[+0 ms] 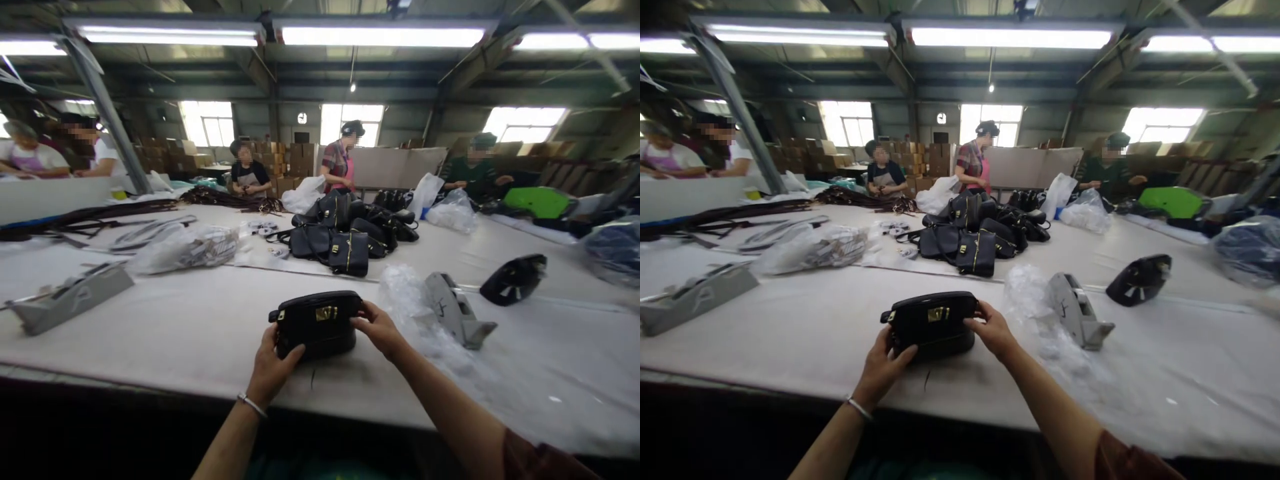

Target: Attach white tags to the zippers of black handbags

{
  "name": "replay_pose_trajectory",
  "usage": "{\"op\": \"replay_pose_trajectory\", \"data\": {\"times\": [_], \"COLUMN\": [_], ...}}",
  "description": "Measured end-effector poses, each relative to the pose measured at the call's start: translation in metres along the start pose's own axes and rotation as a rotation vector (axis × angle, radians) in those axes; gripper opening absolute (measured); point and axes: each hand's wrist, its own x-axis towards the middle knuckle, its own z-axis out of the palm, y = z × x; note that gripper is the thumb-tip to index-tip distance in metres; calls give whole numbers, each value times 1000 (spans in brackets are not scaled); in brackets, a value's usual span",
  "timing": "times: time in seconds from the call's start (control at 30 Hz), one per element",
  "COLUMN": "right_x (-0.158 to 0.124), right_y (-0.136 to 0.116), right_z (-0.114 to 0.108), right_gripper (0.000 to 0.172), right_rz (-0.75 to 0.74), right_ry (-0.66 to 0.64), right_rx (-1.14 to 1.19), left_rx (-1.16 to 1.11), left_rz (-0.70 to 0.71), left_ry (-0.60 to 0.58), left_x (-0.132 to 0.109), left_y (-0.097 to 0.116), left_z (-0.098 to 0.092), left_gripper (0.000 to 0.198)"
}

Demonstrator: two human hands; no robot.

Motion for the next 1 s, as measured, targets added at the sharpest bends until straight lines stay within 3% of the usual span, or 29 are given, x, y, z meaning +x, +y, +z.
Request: {"op": "replay_pose_trajectory", "data": {"times": [0.1,0.2,0.33,0.43,0.53,0.63,0.73,0.87,1.0], "right_x": [0,-1,-11,-25,-34,-35,-28,-21,-19], "right_y": [14,17,12,1,-15,-28,-35,-39,-41], "right_z": [5,1,-4,-1,11,25,36,40,39], "right_gripper": [54,56,57,44,30,31,33,21,13], "right_rz": [0,-7,-77,-206,-371,-518,-548,-489,-515], "right_ry": [6,19,201,347,327,196,133,158,140], "right_rx": [-76,-138,-283,-429,-550,-656,-730,-771,-756], "left_rx": [85,43,17,9,59,241,433,544,538], "left_rz": [14,12,-13,-32,-8,83,250,550,635], "left_ry": [-63,-5,-17,-34,-51,-70,-7,194,189], "left_x": [-6,-8,-10,-11,-12,-10,-12,-27,-47], "left_y": [-5,-3,3,4,2,0,5,28,55], "left_z": [-1,0,5,10,14,14,12,11,18], "left_gripper": [60,61,56,52,49,46,46,47,36]}}
